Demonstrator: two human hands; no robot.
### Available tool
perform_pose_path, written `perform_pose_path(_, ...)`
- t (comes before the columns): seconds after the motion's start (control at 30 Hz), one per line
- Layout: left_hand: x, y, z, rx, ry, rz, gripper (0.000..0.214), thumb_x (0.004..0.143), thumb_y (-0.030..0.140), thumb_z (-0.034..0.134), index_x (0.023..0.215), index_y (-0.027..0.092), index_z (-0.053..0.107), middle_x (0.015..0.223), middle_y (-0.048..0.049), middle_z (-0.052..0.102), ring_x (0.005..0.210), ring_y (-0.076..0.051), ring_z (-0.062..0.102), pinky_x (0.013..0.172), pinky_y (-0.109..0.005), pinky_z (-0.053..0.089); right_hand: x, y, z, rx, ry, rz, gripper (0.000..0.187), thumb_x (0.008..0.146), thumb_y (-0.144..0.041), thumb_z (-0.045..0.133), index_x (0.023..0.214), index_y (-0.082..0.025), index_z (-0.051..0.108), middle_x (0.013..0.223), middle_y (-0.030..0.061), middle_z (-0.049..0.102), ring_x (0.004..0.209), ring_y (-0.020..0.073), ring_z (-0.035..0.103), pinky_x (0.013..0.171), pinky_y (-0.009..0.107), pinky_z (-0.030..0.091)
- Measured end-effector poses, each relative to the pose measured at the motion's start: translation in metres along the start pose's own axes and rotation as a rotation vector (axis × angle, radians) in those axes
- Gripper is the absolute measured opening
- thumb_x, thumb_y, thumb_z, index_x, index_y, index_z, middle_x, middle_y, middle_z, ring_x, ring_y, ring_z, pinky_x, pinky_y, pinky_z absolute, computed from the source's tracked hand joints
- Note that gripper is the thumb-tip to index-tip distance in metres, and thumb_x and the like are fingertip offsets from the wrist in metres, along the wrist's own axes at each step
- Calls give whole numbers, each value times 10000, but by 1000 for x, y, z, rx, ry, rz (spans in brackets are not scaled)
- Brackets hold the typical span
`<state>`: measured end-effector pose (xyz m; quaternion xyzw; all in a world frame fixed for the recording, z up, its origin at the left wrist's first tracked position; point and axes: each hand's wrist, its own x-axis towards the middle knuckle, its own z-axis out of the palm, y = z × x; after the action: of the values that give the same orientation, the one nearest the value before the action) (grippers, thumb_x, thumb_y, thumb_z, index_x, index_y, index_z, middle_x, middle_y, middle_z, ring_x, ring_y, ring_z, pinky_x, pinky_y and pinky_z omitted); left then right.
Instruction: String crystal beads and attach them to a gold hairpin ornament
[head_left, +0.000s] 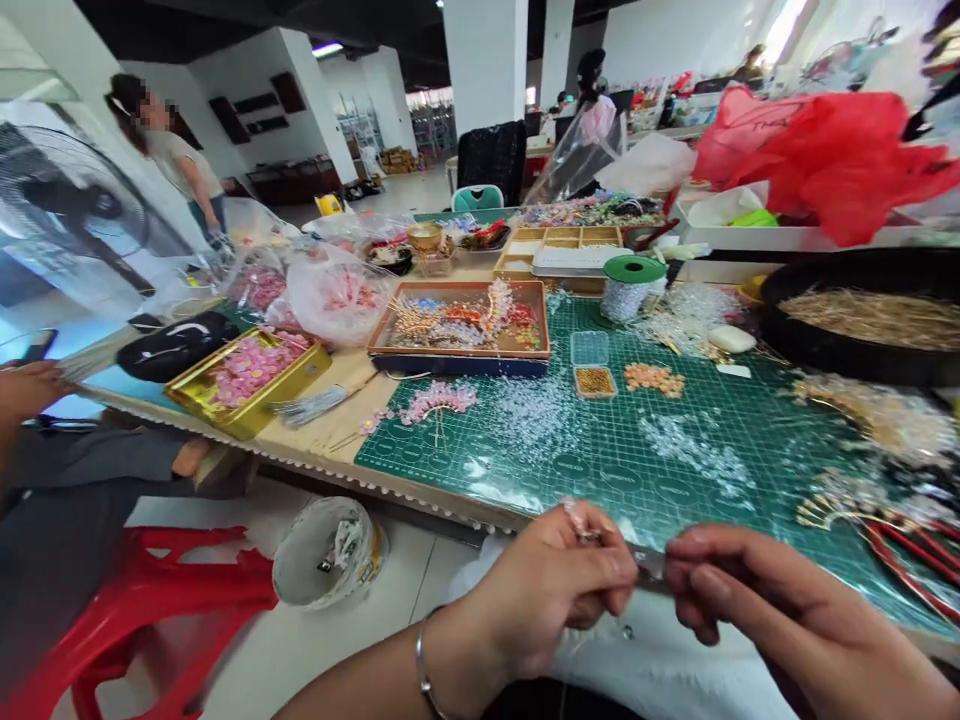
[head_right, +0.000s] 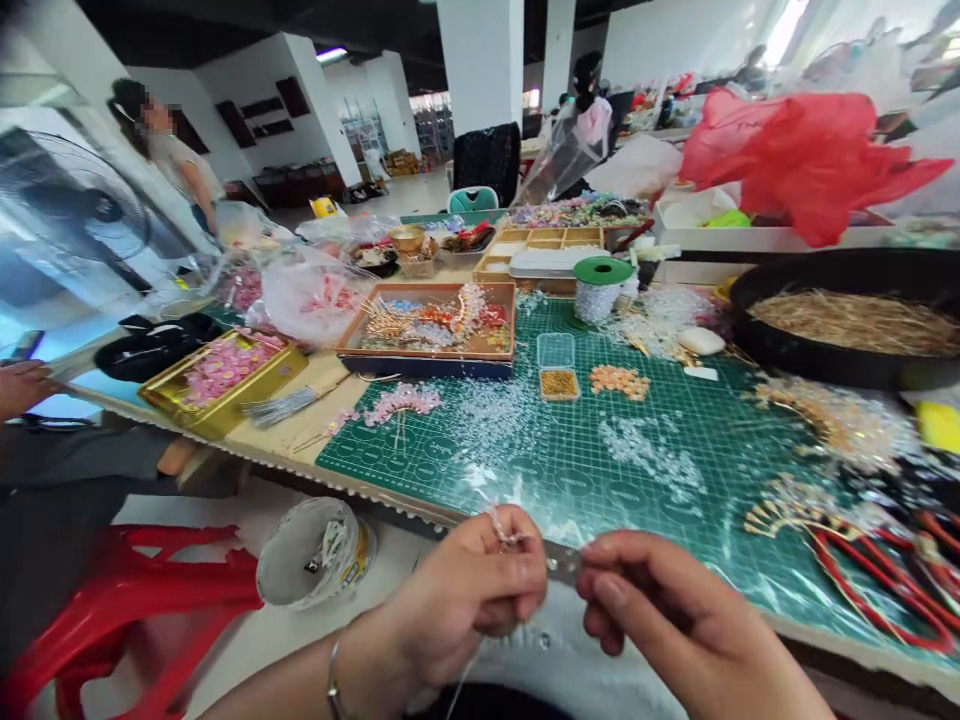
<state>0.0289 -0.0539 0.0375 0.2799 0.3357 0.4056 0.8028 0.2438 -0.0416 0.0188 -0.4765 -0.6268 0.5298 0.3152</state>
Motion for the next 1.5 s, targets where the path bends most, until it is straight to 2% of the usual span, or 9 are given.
perform_pose_path(0.17, 3, -2, 0, 81, 16, -55, 237, 750, 292, 697, 782, 181, 490, 564, 70, 495, 420, -27, 251, 424, -224, 103, 0, -16, 7, 103, -76, 120, 304, 913, -521, 646, 1004, -239, 714, 741, 26, 695, 679, 183, 650, 619, 250, 562)
perform_pose_path(0.4, 1, -5, 0, 188, 21, -87, 151, 784, 226, 626, 847, 183, 496, 585, 63, 513, 455, -44, 278, 438, -216, 151, -5, -11, 23, -54, -27, 81, 228, 946, -487, 600, 957, -288, 711, 792, -2, 675, 723, 171, 604, 675, 252, 498)
perform_pose_path(0.57, 3, -11, -5, 207, -39, 8, 222, 948, 390, 514, 875, 181, 493, 662, 30, 562, 443, -51, 245, 432, -234, 142, -1, -3, 17, -14, -10, 80, 223, 920, -514, 646, 934, -304, 720, 750, -10, 653, 688, 165, 568, 639, 240, 486)
perform_pose_path(0.67, 4, -12, -6, 343, -24, 106, 304, 989, 434, 474, 857, 166, 528, 701, 3, 600, 493, -66, 302, 480, -230, 218, 4, 3, 11, 110, -61, 101, 200, 900, -498, 694, 945, -307, 732, 810, 4, 684, 759, 170, 595, 688, 235, 498)
perform_pose_path(0.8, 1, -7, -2, 601, -14, 191, 304, 997, 392, 501, 816, 157, 572, 756, -10, 615, 679, -106, 484, 661, -242, 359, 7, -4, 13, 427, -20, 214, 197, 851, -471, 765, 890, -279, 740, 742, -11, 639, 730, 143, 566, 694, 205, 482)
perform_pose_path(1.0, -3, -3, 0, 826, -33, 235, 306, 1012, 373, 488, 816, 162, 595, 749, 12, 598, 713, -111, 499, 693, -243, 362, 5, -21, 17, 738, -106, 370, 156, 819, -365, 811, 858, -233, 737, 799, -20, 589, 671, 95, 493, 632, 172, 439)
perform_pose_path(1.23, -3, -5, -3, 955, 20, 114, 339, 997, 428, 462, 765, 184, 504, 689, 33, 489, 639, -109, 421, 592, -261, 303, 0, -9, 8, 498, -220, 272, 182, 889, -439, 736, 913, -264, 692, 737, -21, 596, 693, 132, 502, 649, 228, 427)
perform_pose_path(1.43, -3, -2, 0, 1061, 15, 99, 337, 983, 386, 461, 710, 189, 464, 640, 40, 446, 614, -106, 401, 559, -272, 264, -1, -5, 11, 130, -114, 185, 175, 882, -445, 689, 905, -272, 679, 692, -30, 582, 648, 142, 501, 611, 256, 413)
perform_pose_path(1.5, -3, -1, 1, 1085, -8, 88, 333, 978, 368, 461, 698, 189, 449, 633, 41, 433, 611, -106, 391, 554, -274, 252, 0, -6, 11, 41, -129, 172, 192, 880, -457, 679, 890, -266, 685, 685, -24, 589, 632, 144, 508, 600, 260, 421)
